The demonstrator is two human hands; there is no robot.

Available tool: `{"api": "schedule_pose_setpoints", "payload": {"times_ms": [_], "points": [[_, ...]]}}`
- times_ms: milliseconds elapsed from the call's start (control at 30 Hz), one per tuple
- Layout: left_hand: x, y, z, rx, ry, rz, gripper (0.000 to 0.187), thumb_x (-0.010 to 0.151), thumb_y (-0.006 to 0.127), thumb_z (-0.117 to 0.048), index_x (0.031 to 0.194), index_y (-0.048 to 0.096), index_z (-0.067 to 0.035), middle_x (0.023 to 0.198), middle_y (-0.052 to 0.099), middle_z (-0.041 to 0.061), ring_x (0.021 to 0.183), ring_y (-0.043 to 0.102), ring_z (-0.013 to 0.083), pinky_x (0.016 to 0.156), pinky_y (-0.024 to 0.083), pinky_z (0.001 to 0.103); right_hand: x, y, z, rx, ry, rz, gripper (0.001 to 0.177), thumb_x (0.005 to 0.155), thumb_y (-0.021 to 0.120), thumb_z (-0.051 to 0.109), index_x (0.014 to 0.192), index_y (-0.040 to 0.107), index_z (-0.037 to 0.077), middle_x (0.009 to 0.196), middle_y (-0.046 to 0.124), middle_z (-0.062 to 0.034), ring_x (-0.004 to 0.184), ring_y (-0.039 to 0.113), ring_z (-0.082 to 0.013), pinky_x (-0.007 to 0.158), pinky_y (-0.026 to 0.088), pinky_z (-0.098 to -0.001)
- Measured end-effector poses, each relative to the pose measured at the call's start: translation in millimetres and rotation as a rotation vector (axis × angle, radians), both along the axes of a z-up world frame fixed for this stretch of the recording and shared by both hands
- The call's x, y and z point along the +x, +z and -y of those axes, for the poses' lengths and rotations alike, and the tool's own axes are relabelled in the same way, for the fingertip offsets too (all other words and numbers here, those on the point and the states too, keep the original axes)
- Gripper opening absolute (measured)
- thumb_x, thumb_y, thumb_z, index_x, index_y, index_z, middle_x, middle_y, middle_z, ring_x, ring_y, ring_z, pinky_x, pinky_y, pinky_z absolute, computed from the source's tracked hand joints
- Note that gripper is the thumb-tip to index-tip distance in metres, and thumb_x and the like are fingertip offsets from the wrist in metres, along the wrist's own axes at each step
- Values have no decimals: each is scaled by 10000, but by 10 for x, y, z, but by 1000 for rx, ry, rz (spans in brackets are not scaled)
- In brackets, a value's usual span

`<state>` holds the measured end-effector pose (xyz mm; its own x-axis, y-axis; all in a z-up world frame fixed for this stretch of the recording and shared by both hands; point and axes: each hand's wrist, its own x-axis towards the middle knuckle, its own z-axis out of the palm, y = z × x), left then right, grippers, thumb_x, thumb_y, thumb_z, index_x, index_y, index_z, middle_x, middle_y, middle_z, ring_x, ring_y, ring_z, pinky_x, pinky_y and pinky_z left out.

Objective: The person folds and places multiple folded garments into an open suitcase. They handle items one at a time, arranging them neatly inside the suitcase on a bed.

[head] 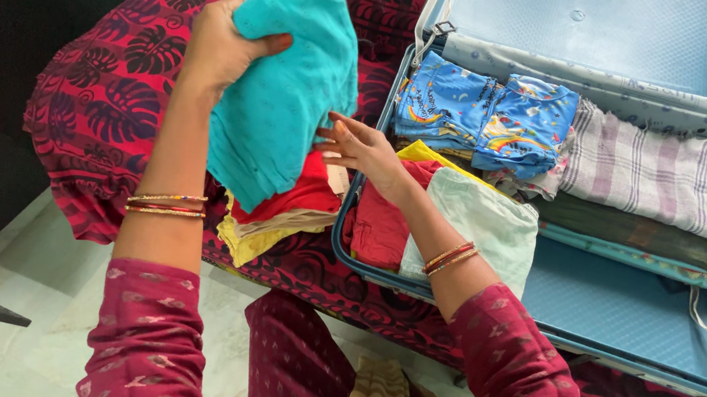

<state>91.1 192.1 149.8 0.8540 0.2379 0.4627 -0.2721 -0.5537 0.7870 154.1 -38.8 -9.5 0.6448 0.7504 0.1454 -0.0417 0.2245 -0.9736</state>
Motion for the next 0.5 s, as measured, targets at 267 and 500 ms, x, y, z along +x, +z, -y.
{"api": "schedule_pose_setpoints", "payload": {"times_ms": [267, 500], "points": [[-4, 178, 426, -5, -68, 74, 343, 802, 920, -155, 1070, 729, -57, 1003, 791, 62, 859, 770, 140, 775, 638, 315, 53, -122, 26, 132, 89, -212, 730, 1074, 555, 536, 1561, 393, 16, 1311, 604, -97, 1140, 605, -220, 939, 463, -417], [211, -31, 636, -378, -196, 27, 371, 786, 899, -231, 1070, 746, -49, 1011, 797, 65, 868, 757, 144, 797, 635, 317, 57, 0, 142, 349, 126, -419, 828, 915, 668, 572, 1486, 465, 8, 1410, 620, -123, 1284, 614, -245, 1057, 544, -449]]}}
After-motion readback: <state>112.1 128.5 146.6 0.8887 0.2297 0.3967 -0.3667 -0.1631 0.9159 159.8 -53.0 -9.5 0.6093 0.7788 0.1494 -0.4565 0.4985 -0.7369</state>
